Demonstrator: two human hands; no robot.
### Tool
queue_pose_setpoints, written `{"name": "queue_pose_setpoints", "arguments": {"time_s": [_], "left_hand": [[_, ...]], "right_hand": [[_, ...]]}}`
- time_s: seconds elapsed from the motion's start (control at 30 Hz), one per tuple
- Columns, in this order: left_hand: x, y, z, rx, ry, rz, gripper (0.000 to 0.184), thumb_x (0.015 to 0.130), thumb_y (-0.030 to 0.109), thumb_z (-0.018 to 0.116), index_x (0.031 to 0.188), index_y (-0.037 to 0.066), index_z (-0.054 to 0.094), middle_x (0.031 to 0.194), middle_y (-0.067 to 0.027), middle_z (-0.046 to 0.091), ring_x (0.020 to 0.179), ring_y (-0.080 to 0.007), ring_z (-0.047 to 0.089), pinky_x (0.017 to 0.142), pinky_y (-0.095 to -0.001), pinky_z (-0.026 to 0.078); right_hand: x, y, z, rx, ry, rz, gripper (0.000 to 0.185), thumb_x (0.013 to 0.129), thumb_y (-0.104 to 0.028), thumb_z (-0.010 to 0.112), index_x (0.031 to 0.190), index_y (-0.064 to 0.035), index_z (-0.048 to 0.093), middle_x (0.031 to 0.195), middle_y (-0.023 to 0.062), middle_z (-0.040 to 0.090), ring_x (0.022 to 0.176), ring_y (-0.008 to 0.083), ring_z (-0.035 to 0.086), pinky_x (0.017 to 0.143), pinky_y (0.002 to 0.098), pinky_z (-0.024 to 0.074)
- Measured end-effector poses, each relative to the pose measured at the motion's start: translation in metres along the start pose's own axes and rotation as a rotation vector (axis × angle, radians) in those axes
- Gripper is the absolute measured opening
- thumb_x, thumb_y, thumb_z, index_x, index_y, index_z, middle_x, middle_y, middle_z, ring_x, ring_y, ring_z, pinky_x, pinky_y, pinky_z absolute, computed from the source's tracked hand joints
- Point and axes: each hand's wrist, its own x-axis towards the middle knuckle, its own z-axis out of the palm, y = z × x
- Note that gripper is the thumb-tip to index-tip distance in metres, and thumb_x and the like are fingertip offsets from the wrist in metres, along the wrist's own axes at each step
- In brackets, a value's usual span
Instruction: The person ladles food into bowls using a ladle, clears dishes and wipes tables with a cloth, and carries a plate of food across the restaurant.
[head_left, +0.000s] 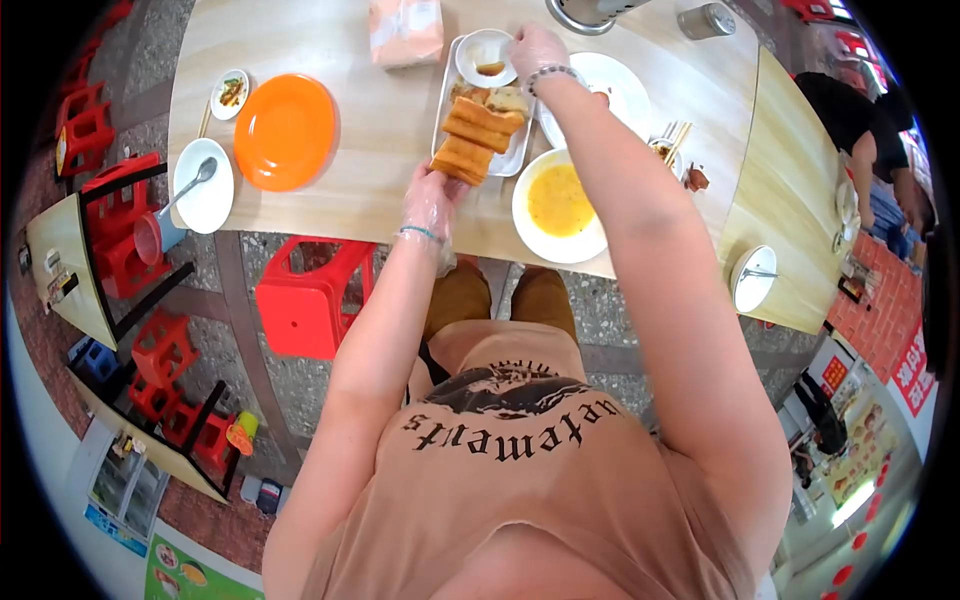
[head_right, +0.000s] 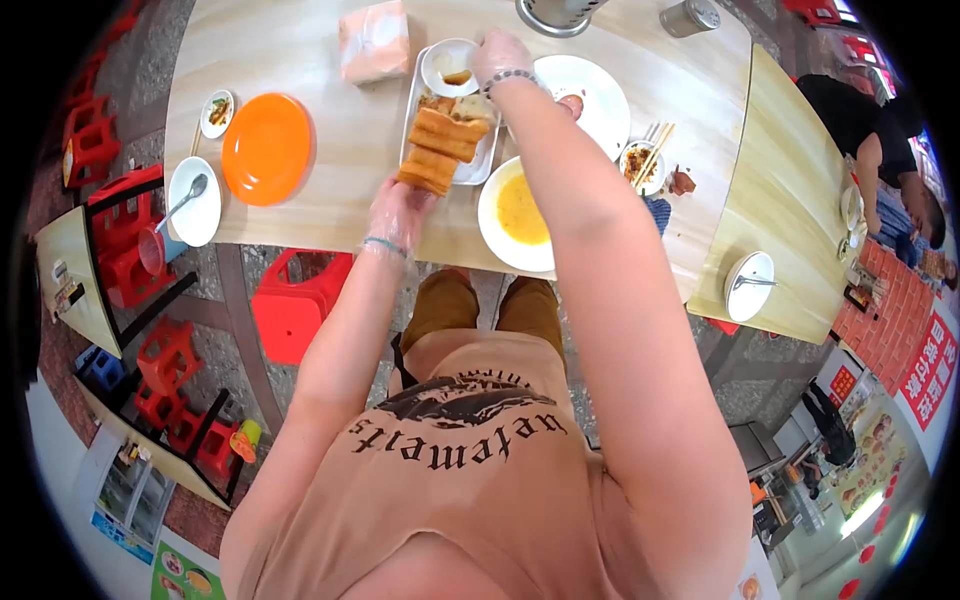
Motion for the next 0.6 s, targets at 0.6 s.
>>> {"name": "queue_pose_setpoints", "arguments": {"time_s": [0.6], "left_hand": [[0.065, 0.136, -0.145, -0.222, 0.475, 0.419, 0.021, 0.091, 0.015, 0.052, 0.110, 0.006, 0.053, 0.097, -0.0059, 0.061, 0.073, -0.0160, 0.060, 0.054, -0.0256, 0.051]], "right_hand": [[-0.164, -0.068, 0.044, 0.702, -0.260, 0.089, 0.008, 0.086, -0.005, 0.052, 0.092, -0.0010, 0.050, 0.069, 0.0043, 0.058, 0.052, 0.0098, 0.055, 0.047, 0.0229, 0.0466]]}}
